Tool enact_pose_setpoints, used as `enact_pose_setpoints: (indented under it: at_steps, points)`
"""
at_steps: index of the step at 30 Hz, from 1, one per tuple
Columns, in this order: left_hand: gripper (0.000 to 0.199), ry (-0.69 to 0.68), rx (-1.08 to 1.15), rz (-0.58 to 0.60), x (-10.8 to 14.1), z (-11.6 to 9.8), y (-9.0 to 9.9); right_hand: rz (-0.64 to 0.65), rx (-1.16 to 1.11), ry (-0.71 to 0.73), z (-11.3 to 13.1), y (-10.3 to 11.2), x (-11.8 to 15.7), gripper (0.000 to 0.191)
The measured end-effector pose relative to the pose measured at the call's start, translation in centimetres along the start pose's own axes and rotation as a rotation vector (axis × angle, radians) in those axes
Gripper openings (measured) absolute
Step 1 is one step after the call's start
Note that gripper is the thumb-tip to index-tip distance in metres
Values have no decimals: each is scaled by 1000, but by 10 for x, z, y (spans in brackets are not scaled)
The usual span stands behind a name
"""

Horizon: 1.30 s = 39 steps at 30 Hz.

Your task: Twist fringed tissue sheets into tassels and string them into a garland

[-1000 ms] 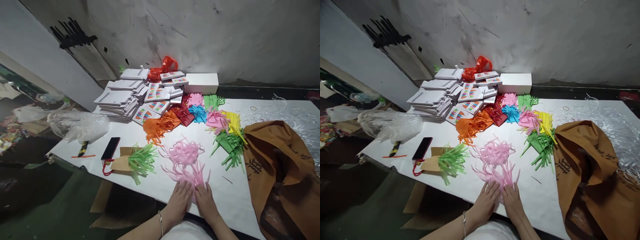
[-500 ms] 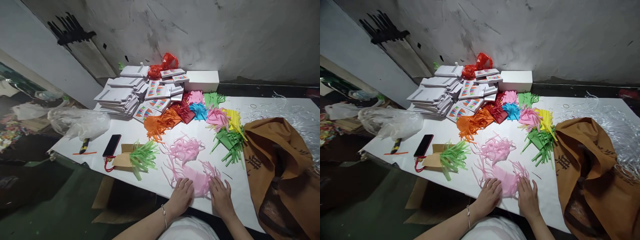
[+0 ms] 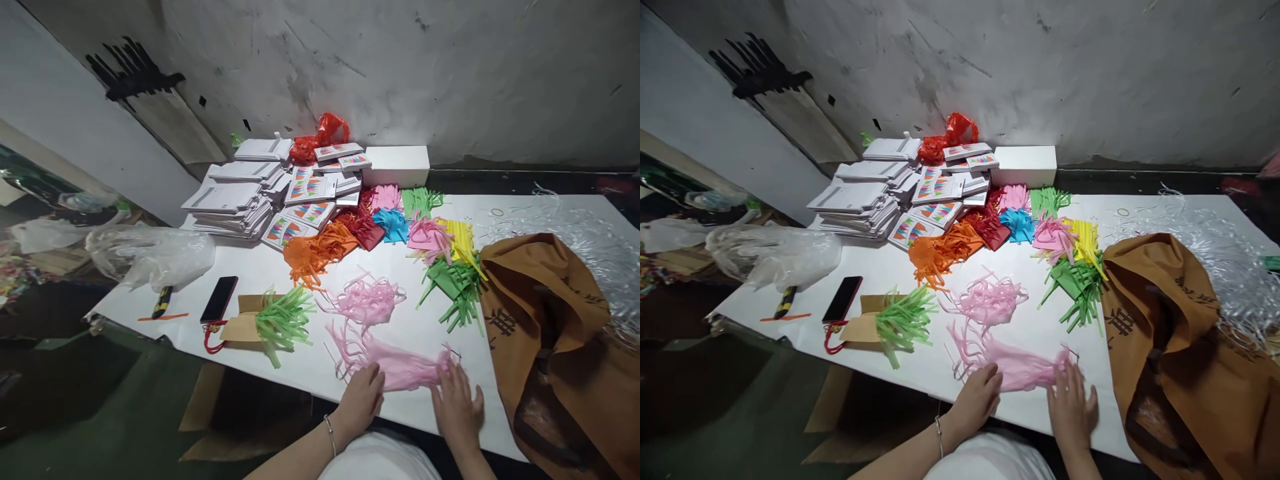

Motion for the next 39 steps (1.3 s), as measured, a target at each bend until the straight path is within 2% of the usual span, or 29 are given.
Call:
enact_pose_setpoints:
  at_steps: [2,6,7,9,11,13,18,20,21,23,27,30,32,35,39]
  points:
    - [45,5,36,-1,-2,-1,-2,-4,-14,17,-1,7,2,38]
    - [36,0,73,12,-7,-2,-2,167,-155,315,62,-12,3,47]
    - [35,-2,72,17,-8,-3,-2,206,-177,350,76,-18,2,47]
    - [30,-5,55,27,-9,-2,-2,258,-186,334,90,-27,-1,40]
    - [26,-11,28,35,-8,-2,-1,293,-157,249,85,-29,-4,25]
    - [23,-19,-4,39,-9,0,-1,319,-100,145,66,-24,-4,14]
    - [15,-46,-69,33,-12,4,-1,320,104,-128,-2,13,1,28]
    - [13,-57,-88,29,-14,4,-2,305,146,-190,-16,25,3,31]
    - [12,-62,-96,29,-15,4,-3,296,141,-191,-16,28,3,33]
    - [11,-72,-111,31,-16,3,-4,275,77,-135,-1,28,0,39]
    - [12,-86,-131,45,-20,0,-4,297,-157,133,62,5,-9,46]
    - [13,-94,-127,67,-21,-2,1,335,-272,257,88,-15,-12,28]
    - [12,-92,-116,93,-22,-3,6,352,-305,270,87,-21,-11,6]
    - [14,-49,-101,140,-28,1,13,365,-307,224,71,-22,-11,10]
    - [17,112,-117,220,-51,14,15,372,-226,106,52,-21,-22,7]
Point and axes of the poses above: each hand's wrist, its own x-axis away from the middle knuckle, its own y-axis out of the back of the hand, z = x × y, the point moved 7 cm from there along -x, towards the middle knuckle, and after that the axes turned 2 degrees about -x, right-handed, at the moved point
